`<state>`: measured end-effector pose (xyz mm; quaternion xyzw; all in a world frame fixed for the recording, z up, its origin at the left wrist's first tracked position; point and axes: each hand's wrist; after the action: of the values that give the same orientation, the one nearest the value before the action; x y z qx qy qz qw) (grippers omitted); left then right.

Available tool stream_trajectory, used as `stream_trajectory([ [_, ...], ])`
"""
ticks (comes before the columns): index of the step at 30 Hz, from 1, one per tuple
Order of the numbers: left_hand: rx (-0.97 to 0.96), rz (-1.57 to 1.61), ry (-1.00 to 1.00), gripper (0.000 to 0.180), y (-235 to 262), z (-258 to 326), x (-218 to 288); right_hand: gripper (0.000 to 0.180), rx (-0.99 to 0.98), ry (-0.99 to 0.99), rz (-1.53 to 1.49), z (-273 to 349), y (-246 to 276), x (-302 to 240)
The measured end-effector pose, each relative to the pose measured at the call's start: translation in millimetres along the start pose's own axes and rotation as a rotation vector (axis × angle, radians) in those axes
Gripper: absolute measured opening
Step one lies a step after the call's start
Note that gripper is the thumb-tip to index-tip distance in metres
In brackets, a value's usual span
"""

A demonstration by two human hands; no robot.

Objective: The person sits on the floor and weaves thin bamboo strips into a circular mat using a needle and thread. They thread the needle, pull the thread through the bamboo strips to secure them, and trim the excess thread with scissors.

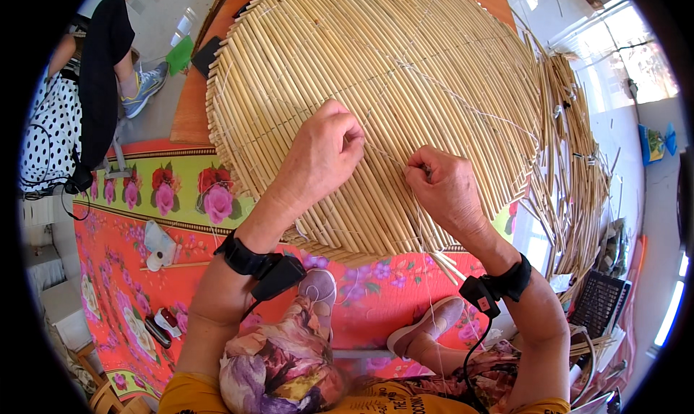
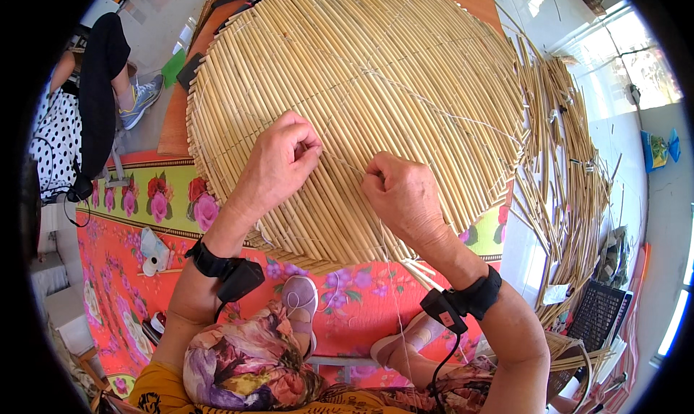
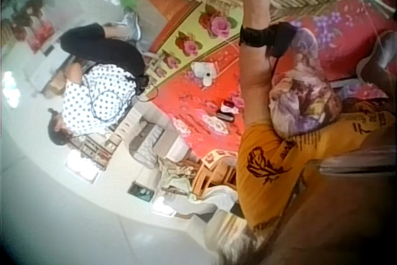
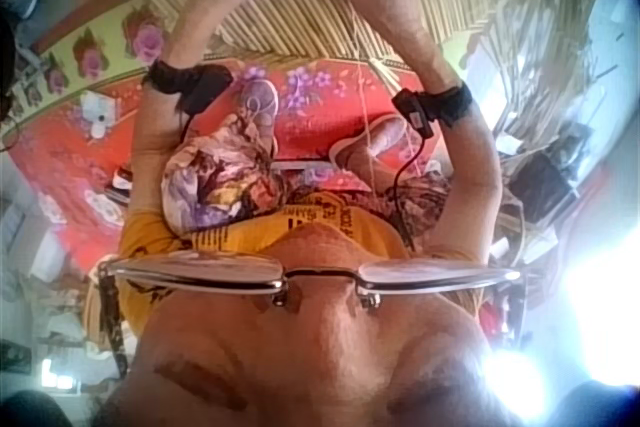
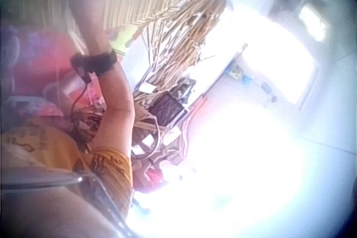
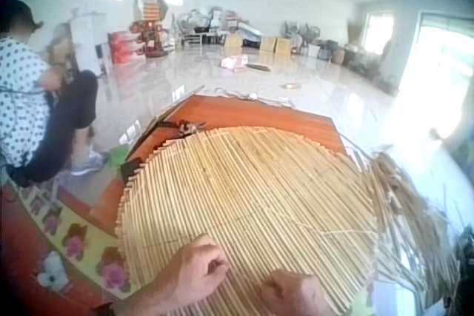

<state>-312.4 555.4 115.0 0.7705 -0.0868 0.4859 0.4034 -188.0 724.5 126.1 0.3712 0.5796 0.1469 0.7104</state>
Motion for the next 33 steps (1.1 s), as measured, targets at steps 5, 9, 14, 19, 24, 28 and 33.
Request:
stream_trajectory([
  [5, 0.01, -0.041, -0.043, 0.01, -1.9, 0.2, -4.5, 0.007, -0.006, 0.009, -0.002, 1.6, 0.1, 0.8],
  [9, 0.017, -0.04, -0.048, 0.011, -2.6, -0.1, -4.6, 0.007, -0.005, 0.011, 0.002, 2.5, 0.9, 0.4],
  [14, 0.04, -0.012, -0.008, 0.012, -4.2, -0.1, -5.1, 0.007, -0.015, -0.007, 0.005, 2.9, 1.3, 0.3],
  [19, 0.07, -0.014, -0.005, 0.013, -5.7, -0.8, -8.1, 0.006, -0.011, -0.008, 0.003, 3.3, 1.2, -0.5],
  [24, 0.085, -0.021, 0.008, 0.013, -6.1, -0.7, -5.5, 0.006, -0.014, -0.009, -0.001, 3.3, 1.5, -0.3],
  [28, 0.106, -0.051, -0.004, 0.013, -8.0, -0.8, -5.3, 0.006, -0.013, -0.001, -0.003, 3.8, 1.8, 0.3],
  [33, 0.086, -0.042, 0.014, 0.017, -6.1, 1.6, -1.0, 0.006, -0.011, -0.006, 0.0, 4.3, 1.2, 0.3],
])
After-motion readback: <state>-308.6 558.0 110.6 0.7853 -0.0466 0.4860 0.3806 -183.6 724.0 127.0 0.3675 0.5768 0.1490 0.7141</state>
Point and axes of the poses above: each hand's wrist, its own z-axis away from the middle knuckle, its own y-axis out of the back of the hand, x = y × z, and after that the axes turned 6 degrees about -y, right-handed
